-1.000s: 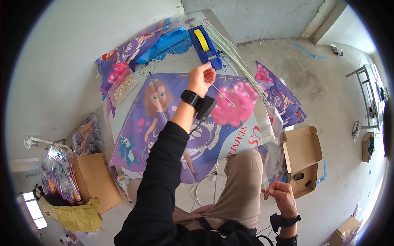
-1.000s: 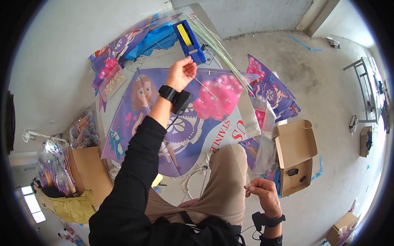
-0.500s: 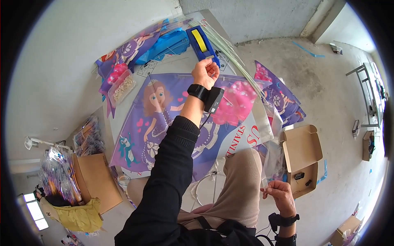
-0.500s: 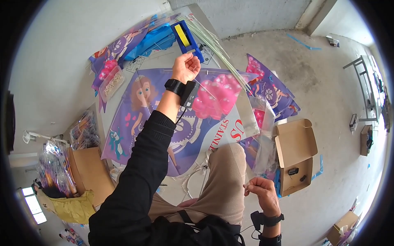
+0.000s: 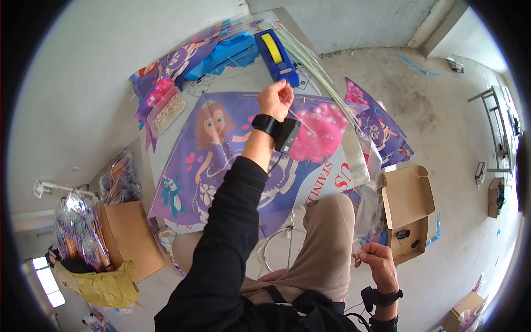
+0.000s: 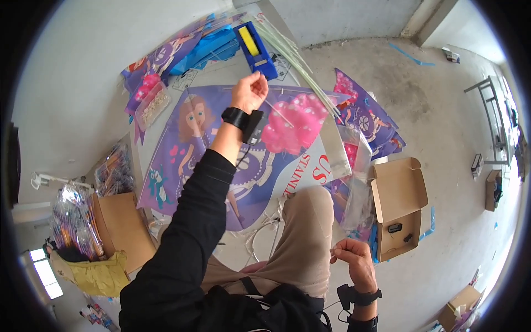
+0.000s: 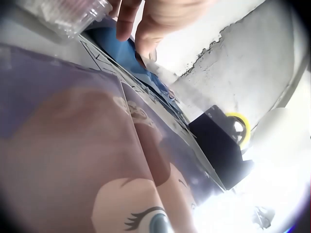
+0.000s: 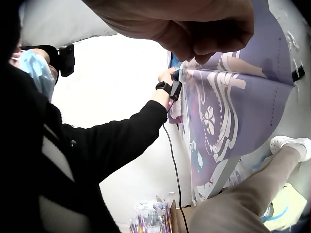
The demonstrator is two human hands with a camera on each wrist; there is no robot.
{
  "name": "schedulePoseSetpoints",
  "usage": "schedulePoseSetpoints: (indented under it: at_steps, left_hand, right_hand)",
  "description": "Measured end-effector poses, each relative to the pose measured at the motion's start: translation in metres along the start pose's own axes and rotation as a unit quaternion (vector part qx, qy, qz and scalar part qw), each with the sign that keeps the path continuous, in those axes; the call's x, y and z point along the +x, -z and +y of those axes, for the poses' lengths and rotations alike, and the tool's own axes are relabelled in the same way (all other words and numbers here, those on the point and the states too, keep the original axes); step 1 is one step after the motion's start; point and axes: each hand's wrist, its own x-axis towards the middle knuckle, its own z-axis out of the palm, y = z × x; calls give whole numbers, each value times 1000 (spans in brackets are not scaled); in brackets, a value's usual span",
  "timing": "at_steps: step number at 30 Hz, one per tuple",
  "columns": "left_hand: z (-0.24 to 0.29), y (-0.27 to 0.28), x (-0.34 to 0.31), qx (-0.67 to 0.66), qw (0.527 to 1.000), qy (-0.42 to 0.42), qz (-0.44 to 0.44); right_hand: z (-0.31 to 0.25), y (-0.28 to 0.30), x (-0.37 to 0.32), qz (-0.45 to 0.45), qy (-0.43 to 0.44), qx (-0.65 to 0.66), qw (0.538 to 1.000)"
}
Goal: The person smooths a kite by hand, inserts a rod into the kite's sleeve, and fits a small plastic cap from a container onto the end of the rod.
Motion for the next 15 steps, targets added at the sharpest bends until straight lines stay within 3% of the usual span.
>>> schedulePoseSetpoints:
  at_steps: [2, 6, 11, 14, 15]
  left_hand:
    - [39, 7, -17, 21, 993, 0, -120]
    - [147, 28, -91, 69, 969, -90, -217]
    - [261, 70, -211, 139, 947, -200, -210]
    - [296, 93, -285, 154, 938, -261, -170]
    - [305, 101, -305, 154, 930, -272, -193]
  right_hand:
    - [-5, -7, -3, -11, 13, -10, 1000]
    - [-4, -35, -12, -68, 37, -37, 996]
    - [-3, -85, -29, -154, 60, -95, 982]
    - [9, -105, -36, -189, 86, -114, 972]
    - [11, -112, -40, -205, 96, -124, 966]
